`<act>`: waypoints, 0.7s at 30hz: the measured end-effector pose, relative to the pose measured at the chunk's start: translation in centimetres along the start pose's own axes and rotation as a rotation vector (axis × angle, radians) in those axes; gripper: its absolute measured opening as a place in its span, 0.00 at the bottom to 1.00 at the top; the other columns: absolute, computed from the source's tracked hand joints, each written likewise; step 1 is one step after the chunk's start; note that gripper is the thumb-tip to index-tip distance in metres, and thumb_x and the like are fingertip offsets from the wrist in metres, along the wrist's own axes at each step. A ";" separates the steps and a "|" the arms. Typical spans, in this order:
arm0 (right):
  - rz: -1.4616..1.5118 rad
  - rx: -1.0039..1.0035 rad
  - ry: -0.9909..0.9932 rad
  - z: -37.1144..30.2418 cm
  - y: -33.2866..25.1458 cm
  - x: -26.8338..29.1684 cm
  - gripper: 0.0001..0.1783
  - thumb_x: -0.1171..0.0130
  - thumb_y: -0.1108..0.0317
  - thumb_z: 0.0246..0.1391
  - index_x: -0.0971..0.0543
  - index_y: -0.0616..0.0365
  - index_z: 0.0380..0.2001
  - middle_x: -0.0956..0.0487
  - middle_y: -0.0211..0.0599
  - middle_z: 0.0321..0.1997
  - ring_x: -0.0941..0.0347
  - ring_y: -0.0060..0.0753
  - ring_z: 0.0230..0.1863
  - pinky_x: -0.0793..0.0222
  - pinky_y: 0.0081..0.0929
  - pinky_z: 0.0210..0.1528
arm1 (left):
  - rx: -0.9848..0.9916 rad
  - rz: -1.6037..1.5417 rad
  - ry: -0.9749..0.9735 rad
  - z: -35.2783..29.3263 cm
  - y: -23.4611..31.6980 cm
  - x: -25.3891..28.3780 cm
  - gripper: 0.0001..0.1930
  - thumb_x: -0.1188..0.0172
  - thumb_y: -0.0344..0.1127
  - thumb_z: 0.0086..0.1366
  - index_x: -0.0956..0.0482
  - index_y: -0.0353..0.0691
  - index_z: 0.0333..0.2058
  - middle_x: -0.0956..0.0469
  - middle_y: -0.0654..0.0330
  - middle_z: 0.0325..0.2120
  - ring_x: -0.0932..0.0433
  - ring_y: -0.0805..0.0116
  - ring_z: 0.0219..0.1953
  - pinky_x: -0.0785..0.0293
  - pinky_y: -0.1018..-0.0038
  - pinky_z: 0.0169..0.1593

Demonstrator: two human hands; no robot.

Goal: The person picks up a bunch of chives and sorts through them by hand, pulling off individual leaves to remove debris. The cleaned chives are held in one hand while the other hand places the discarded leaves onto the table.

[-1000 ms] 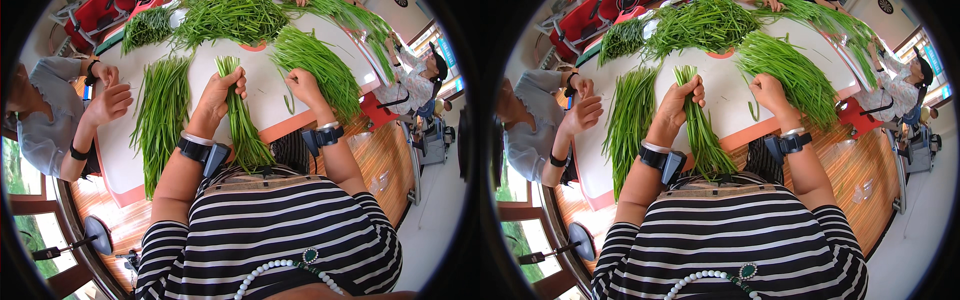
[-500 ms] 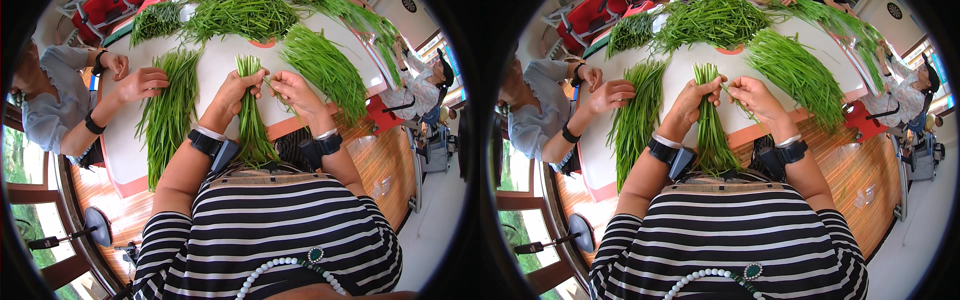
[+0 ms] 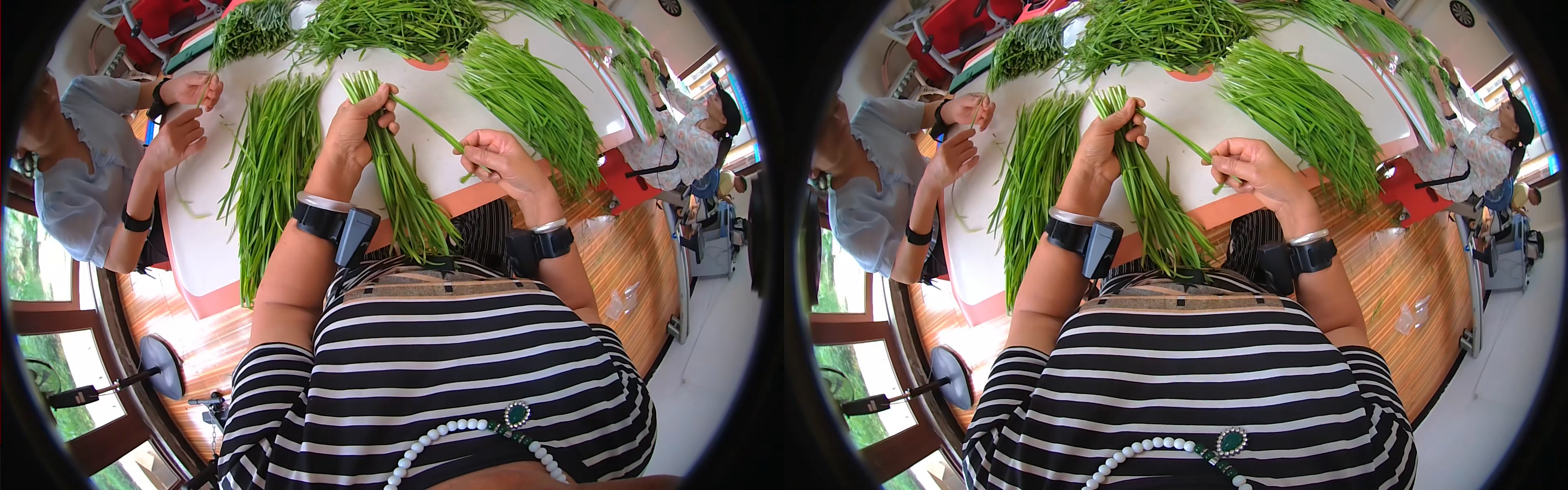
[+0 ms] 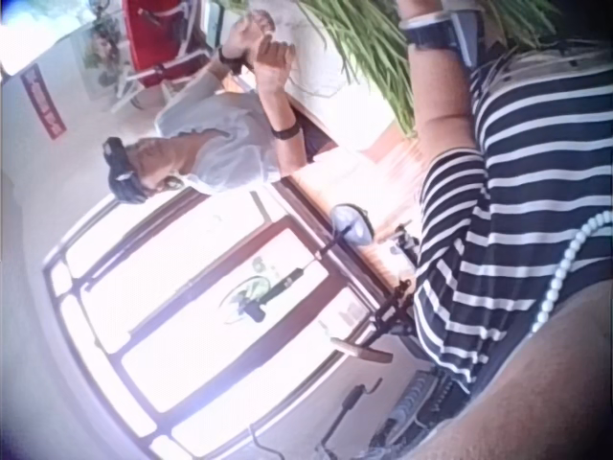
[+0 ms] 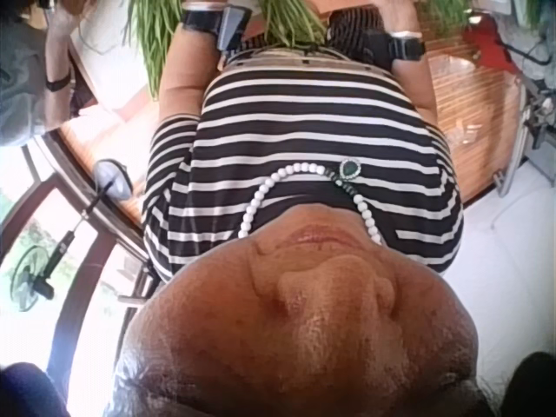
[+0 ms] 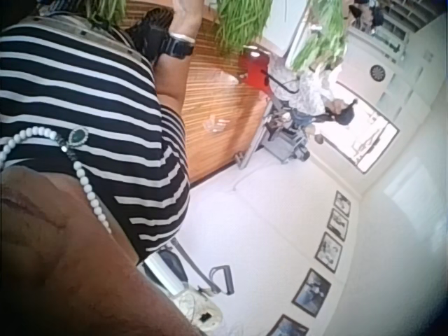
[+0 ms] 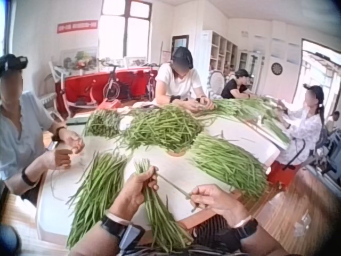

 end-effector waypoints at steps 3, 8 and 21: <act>-0.005 -0.009 0.013 -1.0 0.4 0.6 0.07 0.43 0.69 0.60 0.24 0.60 0.39 0.25 0.24 0.25 0.40 0.07 0.19 0.51 0.07 0.18 | -0.008 -0.006 0.001 0.2 0.1 0.2 0.09 0.45 0.36 0.68 0.26 0.36 0.39 0.30 0.66 0.24 0.37 0.78 0.21 0.31 0.78 0.28; -0.038 0.006 0.044 -2.6 -0.3 0.9 0.06 0.43 0.70 0.59 0.24 0.60 0.38 0.24 0.24 0.26 0.40 0.07 0.18 0.50 0.06 0.18 | -0.038 -0.084 0.032 0.5 0.3 1.1 0.09 0.45 0.37 0.69 0.26 0.37 0.37 0.31 0.65 0.26 0.37 0.77 0.22 0.31 0.78 0.28; 0.211 0.108 0.180 -3.3 -0.6 3.5 0.07 0.45 0.68 0.61 0.24 0.60 0.38 0.27 0.25 0.26 0.43 0.08 0.19 0.49 0.07 0.20 | -0.061 -0.322 -0.130 0.8 3.0 3.0 0.09 0.49 0.40 0.71 0.30 0.41 0.34 0.32 0.64 0.22 0.31 0.69 0.25 0.25 0.71 0.35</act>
Point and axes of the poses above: each hand's wrist, its own z-axis towards the middle knuckle, its own x-axis out of the back of the hand, y = z × x, the point moved 3 cm from there along z, towards the middle knuckle
